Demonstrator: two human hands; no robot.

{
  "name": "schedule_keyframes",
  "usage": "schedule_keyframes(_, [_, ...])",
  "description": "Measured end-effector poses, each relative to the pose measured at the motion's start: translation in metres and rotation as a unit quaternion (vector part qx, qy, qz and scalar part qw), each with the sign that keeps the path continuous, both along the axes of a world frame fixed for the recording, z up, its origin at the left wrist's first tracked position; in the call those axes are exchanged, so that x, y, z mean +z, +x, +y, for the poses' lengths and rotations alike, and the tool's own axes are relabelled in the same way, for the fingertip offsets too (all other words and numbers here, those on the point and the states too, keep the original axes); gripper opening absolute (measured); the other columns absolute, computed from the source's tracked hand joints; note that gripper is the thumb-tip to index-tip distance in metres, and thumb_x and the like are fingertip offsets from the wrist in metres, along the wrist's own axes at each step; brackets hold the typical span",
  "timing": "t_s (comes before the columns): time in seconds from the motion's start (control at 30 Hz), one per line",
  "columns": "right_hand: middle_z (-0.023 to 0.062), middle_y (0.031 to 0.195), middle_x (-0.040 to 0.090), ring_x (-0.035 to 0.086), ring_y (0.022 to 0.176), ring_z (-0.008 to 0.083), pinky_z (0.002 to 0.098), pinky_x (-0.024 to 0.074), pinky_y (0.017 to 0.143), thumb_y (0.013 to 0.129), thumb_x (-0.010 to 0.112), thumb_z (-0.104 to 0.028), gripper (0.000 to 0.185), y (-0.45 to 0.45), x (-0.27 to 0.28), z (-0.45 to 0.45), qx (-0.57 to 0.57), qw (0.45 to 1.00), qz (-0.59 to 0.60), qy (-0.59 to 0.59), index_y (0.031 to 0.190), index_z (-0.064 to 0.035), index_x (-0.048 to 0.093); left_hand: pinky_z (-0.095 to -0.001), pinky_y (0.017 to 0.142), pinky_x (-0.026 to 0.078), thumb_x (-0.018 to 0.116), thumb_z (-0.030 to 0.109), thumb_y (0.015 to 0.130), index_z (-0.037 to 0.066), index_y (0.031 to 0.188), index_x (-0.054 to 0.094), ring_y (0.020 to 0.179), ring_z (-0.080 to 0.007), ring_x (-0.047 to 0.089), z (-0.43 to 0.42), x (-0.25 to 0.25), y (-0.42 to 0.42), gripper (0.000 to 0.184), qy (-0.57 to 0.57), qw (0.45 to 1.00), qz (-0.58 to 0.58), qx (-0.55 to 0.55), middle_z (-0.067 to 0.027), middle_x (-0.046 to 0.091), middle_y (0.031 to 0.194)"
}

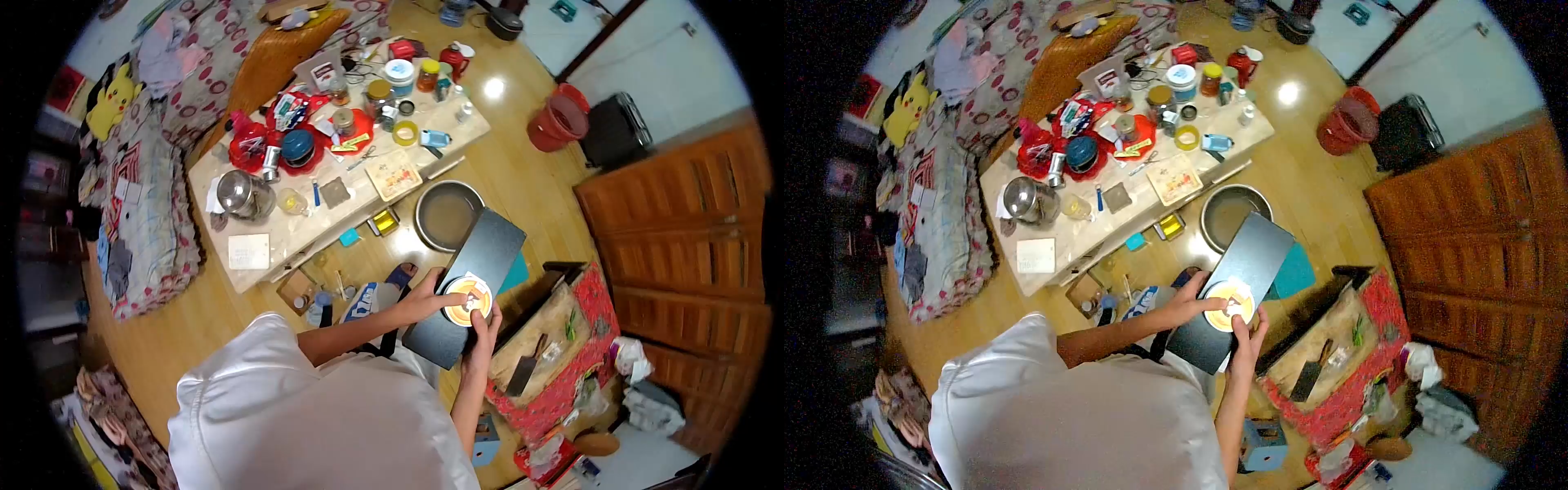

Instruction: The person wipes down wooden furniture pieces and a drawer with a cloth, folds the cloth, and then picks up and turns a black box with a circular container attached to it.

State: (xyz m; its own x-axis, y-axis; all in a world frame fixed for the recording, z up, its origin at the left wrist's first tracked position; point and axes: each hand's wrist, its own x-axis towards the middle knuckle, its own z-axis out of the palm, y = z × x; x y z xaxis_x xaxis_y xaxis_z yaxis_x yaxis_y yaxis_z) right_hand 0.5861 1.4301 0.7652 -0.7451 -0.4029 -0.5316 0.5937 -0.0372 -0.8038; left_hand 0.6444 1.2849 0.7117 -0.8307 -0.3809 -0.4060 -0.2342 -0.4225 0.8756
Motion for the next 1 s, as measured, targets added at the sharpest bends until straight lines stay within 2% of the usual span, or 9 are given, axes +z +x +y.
schedule_keyframes(0.1, [0.0142, 0.133, 0.049, 0.046, 0.123, 0.0252, 0.0356, 0.0318, 0.107, 0.087, 0.068, -0.024, 0.066, -0.037, 0.001, -0.039, 0.041, 0.999, -0.007, 0.0, 0.14, -0.0065, 0.034, -0.0335, 0.105, 0.036, 0.079, 0.039, 0.075, -0.012, 0.135, 0.032, 0.123, -0.0278, 0.047, -0.029, 0.0, -0.024, 0.092, 0.024, 0.999, 0.006, 0.036, -0.0246, 0.049, 0.13])
schedule_keyframes(0.17, [0.0137, 0.133, 0.049, 0.045, 0.123, 0.0248, 0.0354, 0.0318, 0.106, 0.086, 0.068, -0.024, 0.065, -0.055, -0.005, -0.061, 0.079, 0.997, -0.011, -0.004, 0.14, -0.007, 0.034, -0.0347, 0.106, 0.035, 0.079, 0.044, 0.074, -0.014, 0.134, 0.033, 0.125, -0.0284, 0.047, -0.043, -0.002, -0.025, 0.095, -0.011, 0.996, -0.026, 0.083, -0.025, 0.048, 0.131])
schedule_keyframes(0.23, [0.0174, 0.131, 0.048, 0.047, 0.12, 0.0263, 0.0353, 0.0355, 0.102, 0.087, 0.07, -0.024, 0.069, -0.073, -0.012, -0.075, 0.149, 0.988, -0.035, -0.012, 0.142, -0.0096, 0.03, -0.0342, 0.102, 0.04, 0.079, 0.037, 0.075, -0.012, 0.131, 0.037, 0.119, -0.0256, 0.051, -0.052, 0.011, -0.025, 0.086, -0.013, 0.987, -0.059, 0.146, -0.0228, 0.051, 0.128])
schedule_keyframes(0.33, [0.0172, 0.129, 0.049, 0.046, 0.118, 0.0253, 0.0352, 0.0348, 0.101, 0.086, 0.071, -0.027, 0.07, -0.097, -0.015, -0.095, 0.244, 0.969, -0.045, -0.005, 0.142, -0.0115, 0.032, -0.0307, 0.087, 0.049, 0.079, 0.022, 0.078, -0.008, 0.126, 0.042, 0.102, -0.0191, 0.059, -0.059, 0.006, -0.027, 0.067, 0.085, 0.968, 0.001, 0.235, -0.0155, 0.058, 0.117])
schedule_keyframes(0.37, [0.0172, 0.128, 0.05, 0.047, 0.118, 0.0251, 0.0353, 0.0352, 0.101, 0.086, 0.071, -0.027, 0.07, -0.104, -0.014, -0.103, 0.273, 0.961, -0.041, -0.008, 0.142, -0.0117, 0.033, -0.0306, 0.089, 0.048, 0.078, 0.023, 0.079, -0.008, 0.127, 0.039, 0.104, -0.0191, 0.058, -0.057, -0.006, -0.028, 0.07, 0.079, 0.961, 0.025, 0.262, -0.0145, 0.058, 0.116])
schedule_keyframes(0.57, [0.0183, 0.129, 0.05, 0.048, 0.119, 0.026, 0.0369, 0.0358, 0.102, 0.087, 0.069, -0.028, 0.07, -0.139, -0.003, -0.131, 0.366, 0.926, -0.069, -0.054, 0.142, -0.0104, 0.029, -0.0303, 0.092, 0.046, 0.079, 0.02, 0.078, -0.007, 0.129, 0.037, 0.106, -0.0181, 0.056, -0.049, 0.024, -0.042, 0.072, 0.039, 0.926, 0.026, 0.374, -0.0145, 0.057, 0.115])
schedule_keyframes(0.77, [0.0175, 0.135, 0.045, 0.046, 0.124, 0.0279, 0.0375, 0.0358, 0.104, 0.084, 0.071, -0.033, 0.083, -0.151, -0.002, -0.152, 0.433, 0.897, -0.091, -0.01, 0.146, -0.0046, 0.023, -0.0299, 0.091, 0.047, 0.08, 0.02, 0.077, -0.007, 0.13, 0.037, 0.106, -0.0171, 0.057, -0.056, 0.032, -0.045, 0.074, 0.013, 0.926, 0.019, 0.377, -0.0136, 0.058, 0.116])
schedule_keyframes(0.8, [0.0115, 0.132, 0.05, 0.049, 0.121, 0.0224, 0.0362, 0.0379, 0.103, 0.086, 0.066, -0.035, 0.067, -0.147, 0.003, -0.157, 0.424, 0.902, -0.076, 0.019, 0.139, -0.0047, 0.038, -0.0293, 0.091, 0.047, 0.08, 0.021, 0.077, -0.008, 0.13, 0.036, 0.107, -0.0167, 0.057, -0.06, 0.035, -0.045, 0.075, 0.024, 0.923, 0.023, 0.383, -0.0139, 0.058, 0.117])
schedule_keyframes(1.0, [0.0118, 0.123, 0.06, 0.059, 0.113, 0.0239, 0.0379, 0.0449, 0.098, 0.085, 0.066, -0.034, 0.057, -0.158, -0.025, -0.189, 0.404, 0.903, -0.134, 0.054, 0.13, -0.0033, 0.05, -0.0324, 0.095, 0.044, 0.077, 0.039, 0.08, -0.011, 0.134, 0.031, 0.113, -0.0236, 0.055, -0.108, 0.051, -0.04, 0.087, -0.034, 0.95, -0.04, 0.307, -0.0198, 0.055, 0.122])
